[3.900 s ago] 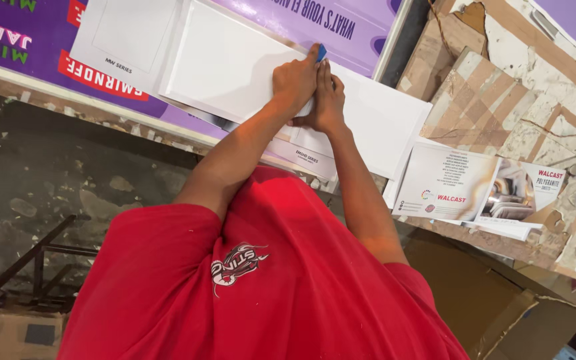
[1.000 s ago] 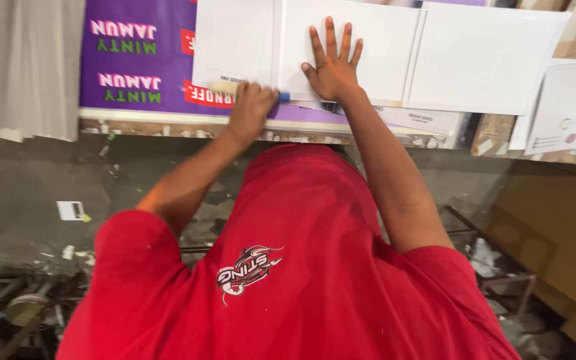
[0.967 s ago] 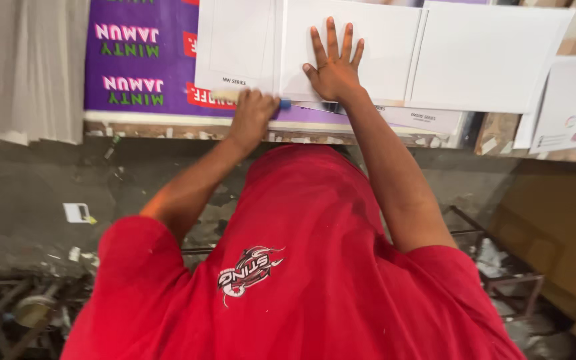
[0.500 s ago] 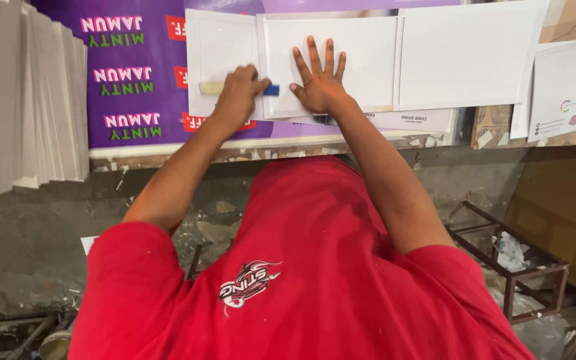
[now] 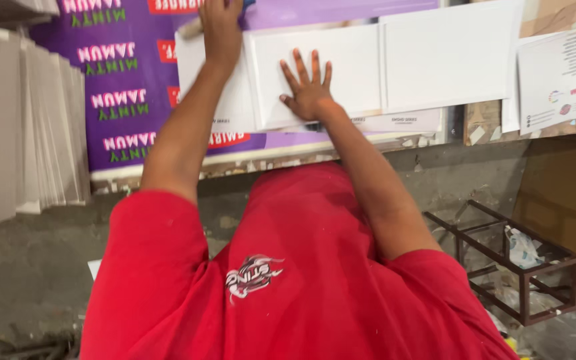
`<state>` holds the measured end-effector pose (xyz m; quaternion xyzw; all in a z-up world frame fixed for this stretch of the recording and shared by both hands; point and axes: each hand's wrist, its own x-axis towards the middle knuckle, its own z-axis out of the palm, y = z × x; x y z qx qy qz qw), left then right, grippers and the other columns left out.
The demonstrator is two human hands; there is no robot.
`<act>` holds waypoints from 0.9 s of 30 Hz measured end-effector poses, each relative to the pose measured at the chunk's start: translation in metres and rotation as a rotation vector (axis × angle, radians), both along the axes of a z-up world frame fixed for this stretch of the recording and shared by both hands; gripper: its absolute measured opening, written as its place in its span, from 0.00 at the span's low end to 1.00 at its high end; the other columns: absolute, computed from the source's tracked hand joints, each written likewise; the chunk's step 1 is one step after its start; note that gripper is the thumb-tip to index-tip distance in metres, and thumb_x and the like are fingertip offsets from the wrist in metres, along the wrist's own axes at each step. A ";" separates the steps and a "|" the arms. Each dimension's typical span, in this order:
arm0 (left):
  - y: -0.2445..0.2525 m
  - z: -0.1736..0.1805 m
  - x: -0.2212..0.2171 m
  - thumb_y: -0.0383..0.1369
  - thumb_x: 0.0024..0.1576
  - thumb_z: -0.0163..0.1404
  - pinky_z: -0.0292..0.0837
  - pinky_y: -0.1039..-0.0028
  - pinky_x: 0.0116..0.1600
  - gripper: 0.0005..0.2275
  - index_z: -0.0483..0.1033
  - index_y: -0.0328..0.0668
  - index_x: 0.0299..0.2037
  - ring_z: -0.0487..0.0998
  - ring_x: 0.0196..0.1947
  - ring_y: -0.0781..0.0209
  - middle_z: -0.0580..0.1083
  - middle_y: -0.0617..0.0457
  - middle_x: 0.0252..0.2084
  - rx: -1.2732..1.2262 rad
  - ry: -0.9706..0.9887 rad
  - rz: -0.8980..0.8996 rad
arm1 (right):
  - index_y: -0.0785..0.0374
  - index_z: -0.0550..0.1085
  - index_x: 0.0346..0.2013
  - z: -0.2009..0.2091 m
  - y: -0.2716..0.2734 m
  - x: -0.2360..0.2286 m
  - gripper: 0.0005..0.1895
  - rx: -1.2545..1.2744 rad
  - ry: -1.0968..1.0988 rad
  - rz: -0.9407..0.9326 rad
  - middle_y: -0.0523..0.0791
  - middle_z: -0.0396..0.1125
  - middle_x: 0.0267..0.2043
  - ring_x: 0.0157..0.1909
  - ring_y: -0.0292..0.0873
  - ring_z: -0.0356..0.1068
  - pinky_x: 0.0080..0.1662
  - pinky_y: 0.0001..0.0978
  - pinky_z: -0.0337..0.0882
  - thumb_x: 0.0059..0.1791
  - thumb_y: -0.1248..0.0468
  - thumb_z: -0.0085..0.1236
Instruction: The person repeatedly places white folded paper sheets onto a purple printed backing, uses a blue squeegee to smooth the surface, and stacks the finished units to the right. The process is repeated for multiple units throughout the clip.
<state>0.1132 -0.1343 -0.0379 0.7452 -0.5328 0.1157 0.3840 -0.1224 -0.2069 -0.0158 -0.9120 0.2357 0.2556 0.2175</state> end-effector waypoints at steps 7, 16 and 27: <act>0.103 -0.010 -0.098 0.23 0.57 0.49 0.64 0.57 0.54 0.13 0.79 0.35 0.51 0.69 0.43 0.46 0.69 0.47 0.39 0.303 -0.072 -0.098 | 0.42 0.33 0.80 -0.019 -0.001 -0.006 0.42 0.020 -0.073 -0.016 0.48 0.13 0.82 0.79 0.66 0.07 0.70 0.74 0.15 0.58 0.43 0.40; 0.234 0.028 -0.222 0.21 0.51 0.46 0.64 0.53 0.54 0.18 0.75 0.34 0.52 0.70 0.48 0.40 0.71 0.40 0.44 0.505 0.236 -0.165 | 0.42 0.34 0.81 -0.023 0.001 -0.013 0.41 0.006 -0.156 -0.013 0.47 0.15 0.83 0.79 0.66 0.09 0.70 0.75 0.16 0.58 0.43 0.39; 0.161 -0.015 -0.179 0.30 0.63 0.49 0.64 0.49 0.45 0.09 0.71 0.27 0.42 0.73 0.39 0.35 0.72 0.33 0.37 0.405 0.677 0.550 | 0.43 0.41 0.80 -0.040 0.044 -0.016 0.38 0.053 -0.231 -0.019 0.45 0.19 0.83 0.80 0.67 0.14 0.69 0.79 0.20 0.58 0.44 0.38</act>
